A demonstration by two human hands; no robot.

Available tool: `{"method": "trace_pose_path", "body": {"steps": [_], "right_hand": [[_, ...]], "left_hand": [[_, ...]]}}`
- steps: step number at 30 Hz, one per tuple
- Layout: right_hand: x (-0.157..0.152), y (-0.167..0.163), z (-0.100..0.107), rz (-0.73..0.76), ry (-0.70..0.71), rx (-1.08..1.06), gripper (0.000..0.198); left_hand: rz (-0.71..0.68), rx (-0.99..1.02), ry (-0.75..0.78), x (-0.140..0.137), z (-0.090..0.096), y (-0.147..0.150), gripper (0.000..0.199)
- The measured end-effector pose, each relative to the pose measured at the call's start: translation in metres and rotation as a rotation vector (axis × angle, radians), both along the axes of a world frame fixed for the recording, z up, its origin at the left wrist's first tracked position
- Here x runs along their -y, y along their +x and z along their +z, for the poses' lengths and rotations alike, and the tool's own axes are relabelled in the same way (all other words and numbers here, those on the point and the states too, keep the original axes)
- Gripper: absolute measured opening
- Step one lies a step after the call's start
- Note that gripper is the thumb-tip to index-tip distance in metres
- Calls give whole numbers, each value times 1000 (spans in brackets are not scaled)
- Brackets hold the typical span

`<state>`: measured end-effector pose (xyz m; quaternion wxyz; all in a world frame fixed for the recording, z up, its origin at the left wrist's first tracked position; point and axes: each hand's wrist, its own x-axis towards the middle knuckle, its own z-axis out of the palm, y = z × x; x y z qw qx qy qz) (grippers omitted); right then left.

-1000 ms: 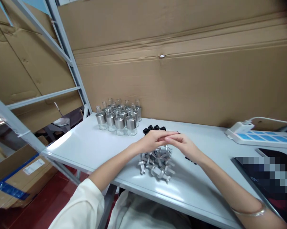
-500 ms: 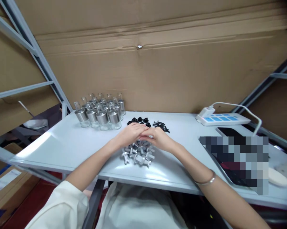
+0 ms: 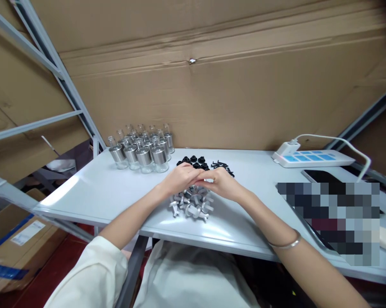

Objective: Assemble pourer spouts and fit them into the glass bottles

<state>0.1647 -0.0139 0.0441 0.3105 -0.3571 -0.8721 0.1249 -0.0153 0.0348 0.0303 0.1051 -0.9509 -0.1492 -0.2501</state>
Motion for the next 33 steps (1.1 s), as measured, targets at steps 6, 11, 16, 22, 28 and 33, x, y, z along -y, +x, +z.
{"method": "trace_pose_path", "body": {"steps": [6,11,16,22,28,33], "right_hand": [[-12,34,8,-259,-110,53,22],[-21,54,1,-296,-267,245,21],[-19,44,-6,-211,-221,331,22],[-22,43,-12,-206,-178,354,19],[-22,43,-11,-230,-162,323,17],[-21,43,-10,-253,-114,261,16]], "left_hand": [[28,125,29,-7,1,-6,24],[22,109,-8,-4,-1,-5,25],[33,112,-22,-3,2,-6,25],[72,184,11,-8,3,-9,22],[96,143,-6,-9,-1,-8,19],[111,114,-52,-7,-3,-7,19]]}}
